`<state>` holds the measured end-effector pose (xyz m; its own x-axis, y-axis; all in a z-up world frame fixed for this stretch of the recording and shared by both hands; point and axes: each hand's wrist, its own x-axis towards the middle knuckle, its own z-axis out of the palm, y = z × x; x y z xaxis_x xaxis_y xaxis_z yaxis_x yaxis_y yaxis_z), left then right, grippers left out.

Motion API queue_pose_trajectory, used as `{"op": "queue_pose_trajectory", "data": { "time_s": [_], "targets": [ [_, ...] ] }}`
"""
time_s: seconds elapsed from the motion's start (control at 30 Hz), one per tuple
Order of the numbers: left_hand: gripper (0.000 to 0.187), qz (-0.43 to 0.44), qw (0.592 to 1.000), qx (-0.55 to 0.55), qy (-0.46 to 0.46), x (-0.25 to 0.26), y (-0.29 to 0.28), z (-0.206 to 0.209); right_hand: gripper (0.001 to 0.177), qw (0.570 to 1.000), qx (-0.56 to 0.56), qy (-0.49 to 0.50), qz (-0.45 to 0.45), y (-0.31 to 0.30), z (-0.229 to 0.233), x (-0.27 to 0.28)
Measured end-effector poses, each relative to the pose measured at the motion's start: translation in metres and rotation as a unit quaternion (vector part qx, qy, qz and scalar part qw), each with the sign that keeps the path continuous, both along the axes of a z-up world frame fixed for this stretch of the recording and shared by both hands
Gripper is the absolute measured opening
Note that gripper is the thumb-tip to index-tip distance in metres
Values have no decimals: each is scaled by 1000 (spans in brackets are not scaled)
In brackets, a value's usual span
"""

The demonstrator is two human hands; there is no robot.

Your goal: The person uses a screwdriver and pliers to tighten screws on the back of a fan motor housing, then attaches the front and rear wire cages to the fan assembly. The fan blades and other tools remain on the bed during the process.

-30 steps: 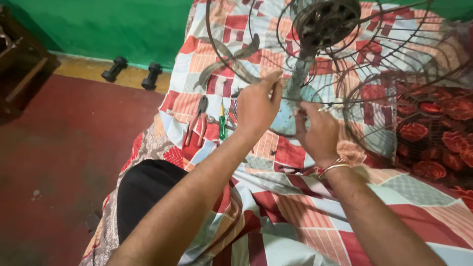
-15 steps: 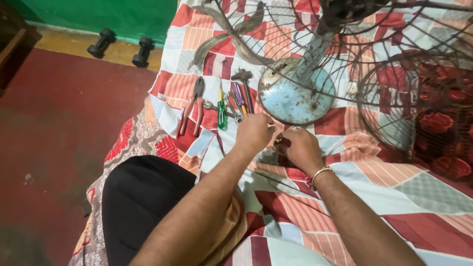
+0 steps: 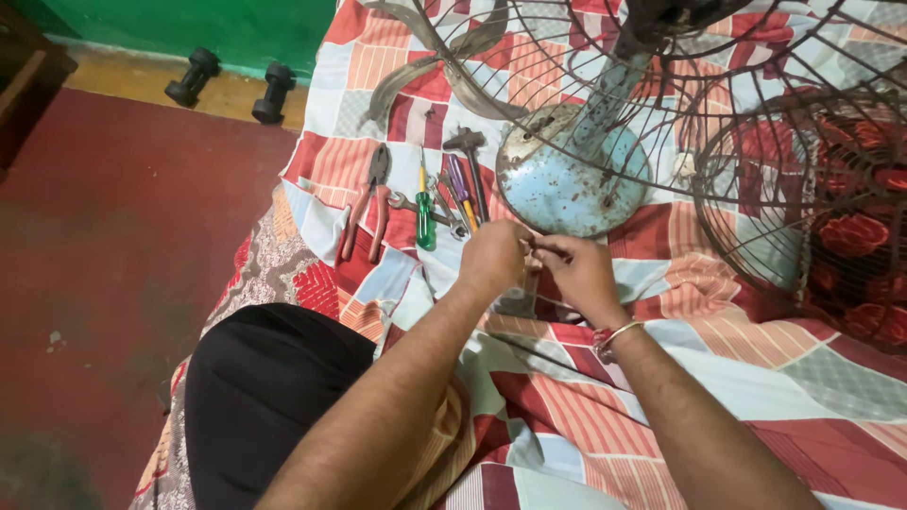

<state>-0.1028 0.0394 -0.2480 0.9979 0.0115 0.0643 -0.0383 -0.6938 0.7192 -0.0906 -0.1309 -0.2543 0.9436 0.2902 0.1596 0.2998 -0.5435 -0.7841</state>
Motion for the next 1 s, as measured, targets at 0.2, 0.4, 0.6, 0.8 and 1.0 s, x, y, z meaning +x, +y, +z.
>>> {"op": "queue_pose_trajectory", "data": {
  "time_s": [0.2, 0.4, 0.6, 0.8, 1.0],
  "targets": [
    [15, 61, 950, -300, 66, 9, 0, 9, 16, 982, 168, 82, -25, 2, 14, 4],
    [18, 76, 872, -467, 128, 17, 3, -4, 19, 979, 200, 42, -2, 9, 32, -4],
    [22, 53, 880, -459, 110, 13, -1, -4, 15, 990, 134, 5, -48, 4, 38, -10],
    [26, 80, 974, -202, -60, 13, 7, 51, 10, 972, 213, -34, -96, -2, 64, 0],
    [47, 122, 957, -187, -184, 47, 5, 127, 10, 954, 145, -234, -118, -24, 128, 25]
  ]
}}
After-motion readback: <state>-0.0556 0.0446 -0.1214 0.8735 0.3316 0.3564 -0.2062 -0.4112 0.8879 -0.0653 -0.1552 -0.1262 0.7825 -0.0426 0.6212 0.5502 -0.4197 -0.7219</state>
